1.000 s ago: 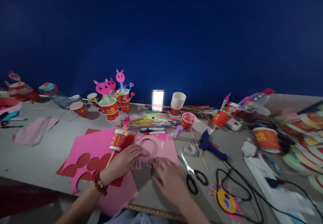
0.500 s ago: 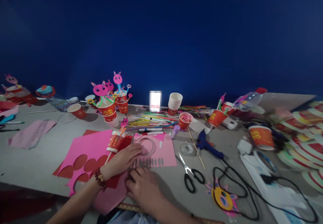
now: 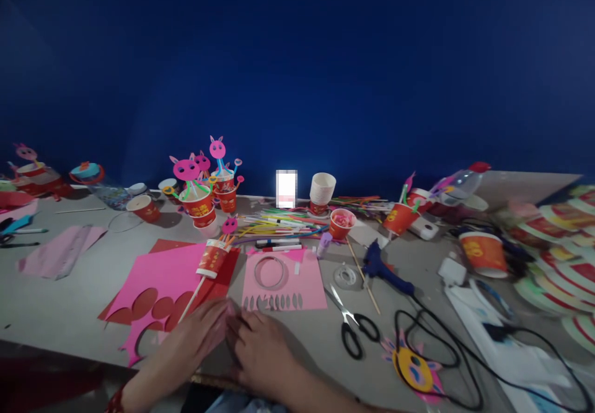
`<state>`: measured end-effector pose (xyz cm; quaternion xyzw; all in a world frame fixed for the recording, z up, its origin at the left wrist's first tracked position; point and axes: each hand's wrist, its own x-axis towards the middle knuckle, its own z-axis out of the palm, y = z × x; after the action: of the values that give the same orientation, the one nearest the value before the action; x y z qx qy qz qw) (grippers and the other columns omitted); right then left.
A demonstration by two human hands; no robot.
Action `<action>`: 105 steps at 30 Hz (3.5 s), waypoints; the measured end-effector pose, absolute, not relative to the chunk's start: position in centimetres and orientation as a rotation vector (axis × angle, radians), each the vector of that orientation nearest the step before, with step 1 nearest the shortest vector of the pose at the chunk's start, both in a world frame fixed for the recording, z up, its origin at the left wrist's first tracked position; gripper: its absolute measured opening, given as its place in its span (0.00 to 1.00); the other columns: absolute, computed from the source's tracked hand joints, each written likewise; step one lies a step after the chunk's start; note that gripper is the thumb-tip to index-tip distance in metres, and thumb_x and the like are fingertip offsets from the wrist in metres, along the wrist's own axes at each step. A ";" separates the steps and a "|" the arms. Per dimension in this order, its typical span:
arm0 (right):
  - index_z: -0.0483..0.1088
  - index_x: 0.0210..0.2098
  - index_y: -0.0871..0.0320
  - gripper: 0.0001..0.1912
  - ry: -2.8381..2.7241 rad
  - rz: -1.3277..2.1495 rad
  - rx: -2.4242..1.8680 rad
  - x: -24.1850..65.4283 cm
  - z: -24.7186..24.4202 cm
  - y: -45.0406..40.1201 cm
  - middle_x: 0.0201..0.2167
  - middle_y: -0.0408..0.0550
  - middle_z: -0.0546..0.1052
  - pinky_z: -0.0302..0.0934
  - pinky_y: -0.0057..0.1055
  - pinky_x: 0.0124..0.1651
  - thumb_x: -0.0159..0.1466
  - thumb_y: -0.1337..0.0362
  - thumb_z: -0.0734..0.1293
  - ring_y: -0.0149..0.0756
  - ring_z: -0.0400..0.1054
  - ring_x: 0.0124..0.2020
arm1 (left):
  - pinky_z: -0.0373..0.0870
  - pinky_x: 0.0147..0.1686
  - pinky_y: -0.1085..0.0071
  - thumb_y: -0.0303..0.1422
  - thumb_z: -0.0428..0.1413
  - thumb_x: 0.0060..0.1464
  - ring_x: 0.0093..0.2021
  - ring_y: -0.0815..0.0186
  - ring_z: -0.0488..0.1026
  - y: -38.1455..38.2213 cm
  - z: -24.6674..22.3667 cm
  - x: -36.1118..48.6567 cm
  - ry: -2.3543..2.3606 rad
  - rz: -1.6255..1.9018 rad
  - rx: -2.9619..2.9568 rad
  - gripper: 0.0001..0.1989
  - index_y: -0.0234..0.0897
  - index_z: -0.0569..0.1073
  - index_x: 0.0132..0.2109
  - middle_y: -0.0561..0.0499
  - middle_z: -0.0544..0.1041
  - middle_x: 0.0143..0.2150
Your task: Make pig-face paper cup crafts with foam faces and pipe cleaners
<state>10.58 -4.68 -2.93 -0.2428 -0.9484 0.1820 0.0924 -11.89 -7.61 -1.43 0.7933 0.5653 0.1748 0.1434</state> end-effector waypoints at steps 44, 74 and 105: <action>0.72 0.54 0.60 0.17 -2.408 0.343 -1.400 18.9 -0.8 -1.8 0.55 0.57 0.76 0.64 0.47 0.58 0.66 0.69 0.66 0.49 0.69 0.56 | 0.76 0.51 0.60 0.26 0.48 0.64 0.54 0.57 0.75 -3.6 -0.7 -10.2 1.527 0.636 2.453 0.16 0.42 0.72 0.55 0.43 0.76 0.56; 0.71 0.51 0.58 0.19 -2.600 0.025 -1.310 23.3 -2.3 -1.0 0.43 0.52 0.79 0.67 0.39 0.46 0.61 0.77 0.64 0.45 0.73 0.45 | 0.73 0.48 0.62 0.25 0.48 0.65 0.48 0.58 0.74 1.5 -0.6 -5.6 1.355 0.424 2.609 0.11 0.40 0.73 0.48 0.46 0.77 0.45; 0.72 0.43 0.57 0.12 -2.479 0.208 -1.224 22.9 -0.6 -0.5 0.41 0.51 0.79 0.67 0.36 0.46 0.67 0.73 0.59 0.42 0.73 0.42 | 0.72 0.53 0.55 0.22 0.51 0.60 0.49 0.56 0.73 1.6 -0.9 -6.7 1.357 0.460 2.583 0.10 0.38 0.74 0.42 0.45 0.78 0.44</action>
<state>22.95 -0.54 -0.60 -0.4340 -0.8790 0.0736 0.1833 -6.69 1.58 -0.87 0.8705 0.4575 0.1550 0.0939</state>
